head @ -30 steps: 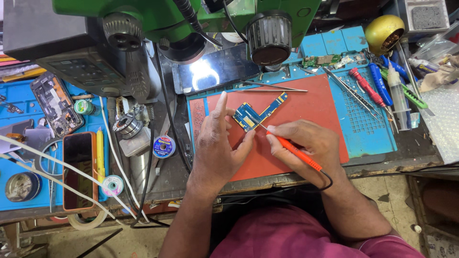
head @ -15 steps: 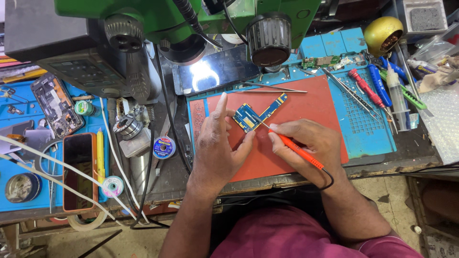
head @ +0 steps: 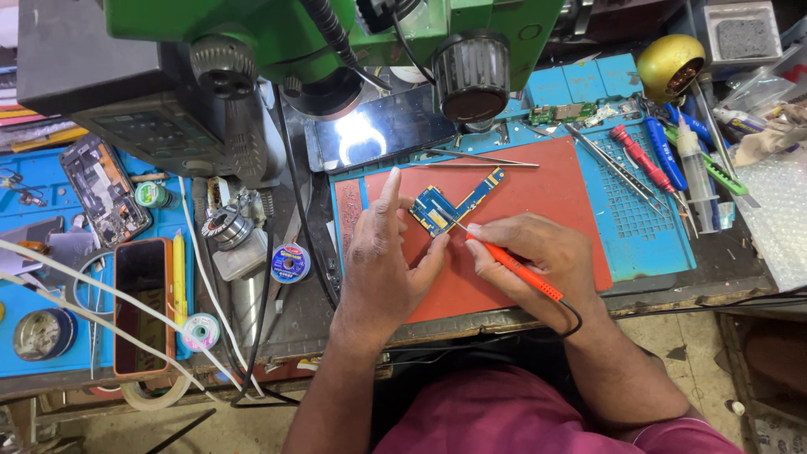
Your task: The person applies flux to a small L-shaped circuit board and then uses a soldering iron to work on specific points on the board. The person repeatedly touches the board with the soldering iron while holding it steady with the other hand.
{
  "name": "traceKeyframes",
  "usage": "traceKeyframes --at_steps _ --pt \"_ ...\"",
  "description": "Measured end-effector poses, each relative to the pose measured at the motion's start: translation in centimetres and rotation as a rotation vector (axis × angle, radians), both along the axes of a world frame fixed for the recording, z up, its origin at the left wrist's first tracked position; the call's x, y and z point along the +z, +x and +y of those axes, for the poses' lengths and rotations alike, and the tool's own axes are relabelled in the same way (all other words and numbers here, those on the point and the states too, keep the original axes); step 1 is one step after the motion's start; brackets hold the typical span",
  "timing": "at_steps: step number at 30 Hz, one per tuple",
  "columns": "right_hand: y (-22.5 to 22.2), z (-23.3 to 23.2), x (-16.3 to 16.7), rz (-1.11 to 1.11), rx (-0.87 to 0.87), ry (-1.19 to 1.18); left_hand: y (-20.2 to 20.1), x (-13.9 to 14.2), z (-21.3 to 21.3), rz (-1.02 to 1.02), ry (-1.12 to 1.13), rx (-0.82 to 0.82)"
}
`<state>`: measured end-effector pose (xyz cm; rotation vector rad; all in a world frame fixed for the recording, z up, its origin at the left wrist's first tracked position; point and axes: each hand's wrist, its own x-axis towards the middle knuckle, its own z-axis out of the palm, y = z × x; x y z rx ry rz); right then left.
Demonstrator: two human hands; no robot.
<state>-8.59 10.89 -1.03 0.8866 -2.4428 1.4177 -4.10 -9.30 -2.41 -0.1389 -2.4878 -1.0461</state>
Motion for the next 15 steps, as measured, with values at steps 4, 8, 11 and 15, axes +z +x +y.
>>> traceKeyframes --at_steps 4,8,11,15 --pt "-0.02 0.04 -0.07 0.013 0.011 -0.011 -0.11 0.05 0.13 -0.012 -0.011 0.006" --pt "-0.04 0.15 -0.03 -0.005 0.017 -0.021 -0.10 0.07 0.16 -0.017 -0.006 -0.001" --pt "0.03 0.17 0.04 -0.024 0.037 -0.035 -0.05 0.07 0.17 -0.022 -0.002 0.003" --pt "-0.04 0.15 0.11 -0.032 0.037 -0.035 -0.09 0.09 0.20 -0.007 -0.030 0.008"
